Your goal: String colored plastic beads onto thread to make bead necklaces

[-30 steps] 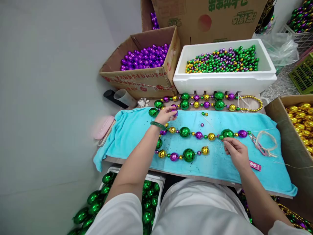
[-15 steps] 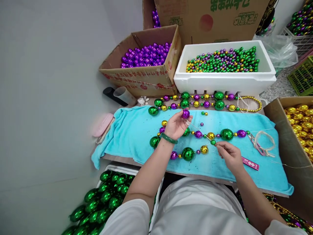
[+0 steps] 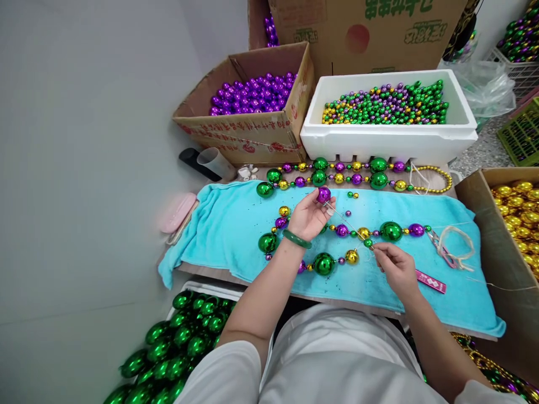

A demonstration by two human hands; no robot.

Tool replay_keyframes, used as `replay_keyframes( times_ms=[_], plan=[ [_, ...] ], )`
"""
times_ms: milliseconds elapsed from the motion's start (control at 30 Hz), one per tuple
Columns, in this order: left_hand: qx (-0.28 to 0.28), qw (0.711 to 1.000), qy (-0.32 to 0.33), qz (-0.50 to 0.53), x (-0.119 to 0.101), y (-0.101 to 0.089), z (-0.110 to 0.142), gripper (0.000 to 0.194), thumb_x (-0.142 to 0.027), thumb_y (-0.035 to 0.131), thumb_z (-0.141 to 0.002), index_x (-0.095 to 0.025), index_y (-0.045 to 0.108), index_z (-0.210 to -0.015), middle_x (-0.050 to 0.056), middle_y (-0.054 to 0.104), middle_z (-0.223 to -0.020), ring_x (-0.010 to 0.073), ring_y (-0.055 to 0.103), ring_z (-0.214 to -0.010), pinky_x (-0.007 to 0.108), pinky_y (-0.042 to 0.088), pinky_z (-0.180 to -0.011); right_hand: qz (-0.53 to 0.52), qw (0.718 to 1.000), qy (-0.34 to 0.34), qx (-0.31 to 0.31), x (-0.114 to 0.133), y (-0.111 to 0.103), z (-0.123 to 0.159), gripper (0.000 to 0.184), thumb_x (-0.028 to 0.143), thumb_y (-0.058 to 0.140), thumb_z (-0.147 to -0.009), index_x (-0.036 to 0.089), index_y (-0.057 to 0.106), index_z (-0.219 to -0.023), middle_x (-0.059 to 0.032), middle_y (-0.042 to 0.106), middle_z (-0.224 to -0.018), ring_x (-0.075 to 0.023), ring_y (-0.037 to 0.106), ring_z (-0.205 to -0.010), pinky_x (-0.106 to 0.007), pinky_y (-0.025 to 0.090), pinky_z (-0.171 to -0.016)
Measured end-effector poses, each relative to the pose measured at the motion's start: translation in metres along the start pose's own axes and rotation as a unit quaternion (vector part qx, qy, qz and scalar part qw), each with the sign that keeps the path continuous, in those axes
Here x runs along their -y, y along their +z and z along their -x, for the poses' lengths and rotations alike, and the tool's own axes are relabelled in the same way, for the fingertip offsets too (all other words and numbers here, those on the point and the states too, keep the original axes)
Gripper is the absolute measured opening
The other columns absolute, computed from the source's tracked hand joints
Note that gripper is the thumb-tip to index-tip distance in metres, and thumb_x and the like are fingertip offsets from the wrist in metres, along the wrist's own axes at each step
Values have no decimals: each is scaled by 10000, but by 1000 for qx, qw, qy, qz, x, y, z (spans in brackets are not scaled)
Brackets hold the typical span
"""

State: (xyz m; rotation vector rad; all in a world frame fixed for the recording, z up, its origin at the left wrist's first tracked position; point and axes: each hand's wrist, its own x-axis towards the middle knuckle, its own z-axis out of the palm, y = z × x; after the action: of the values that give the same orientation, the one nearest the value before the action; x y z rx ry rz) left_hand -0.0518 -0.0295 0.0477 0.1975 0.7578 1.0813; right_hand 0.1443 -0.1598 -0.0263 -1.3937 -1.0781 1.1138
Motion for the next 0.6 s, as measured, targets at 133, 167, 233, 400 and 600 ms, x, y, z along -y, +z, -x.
replay_keyframes(
  times_ms=[133, 167, 233, 400, 600],
  plan=[
    [-2, 1000, -4, -17, 2, -3, -1, 96, -228, 564, -843, -151, 618, -860, 23, 644, -713, 127, 643, -757, 248, 511, -713, -2, 1000, 2, 0, -2, 0, 0, 187, 343, 604, -806, 174, 682, -816, 27, 494, -554, -92, 425, -494, -227, 350, -459],
    [-2, 1000, 0, -24, 4, -3, -1, 70, -216, 585, -826, -157, 613, -853, 16, 644, -724, 125, 640, -764, 250, 505, -717, -3, 1000, 2, 0, -2, 0, 0, 191, 347, 601, -809, 174, 680, -819, 26, 494, -559, -93, 427, -500, -227, 352, -462],
    [6, 999, 13, -46, 10, -3, 1, 83, -163, 617, -789, -169, 609, -871, 8, 649, -774, 118, 631, -778, 249, 491, -720, -6, 1000, 1, -2, -3, 1, 0, 196, 353, 596, -812, 173, 674, -822, 25, 491, -565, -95, 428, -505, -229, 355, -464],
    [21, 992, 51, -110, 27, 1, 7, 292, -44, 648, -704, -183, 604, -957, -4, 627, -860, 102, 606, -786, 241, 460, -736, -36, 999, 38, -14, -3, 3, -3, 218, 383, 606, -787, 169, 635, -810, 31, 489, -545, -95, 439, -490, -222, 371, -448],
    [33, 980, 119, -156, 37, 5, 6, 338, -52, 708, -634, -186, 611, -928, -14, 585, -890, 91, 578, -787, 231, 450, -739, -70, 995, 67, -16, -3, 2, -6, 233, 393, 647, -746, 169, 594, -785, 34, 505, -529, -88, 443, -478, -205, 368, -422]
  ],
)
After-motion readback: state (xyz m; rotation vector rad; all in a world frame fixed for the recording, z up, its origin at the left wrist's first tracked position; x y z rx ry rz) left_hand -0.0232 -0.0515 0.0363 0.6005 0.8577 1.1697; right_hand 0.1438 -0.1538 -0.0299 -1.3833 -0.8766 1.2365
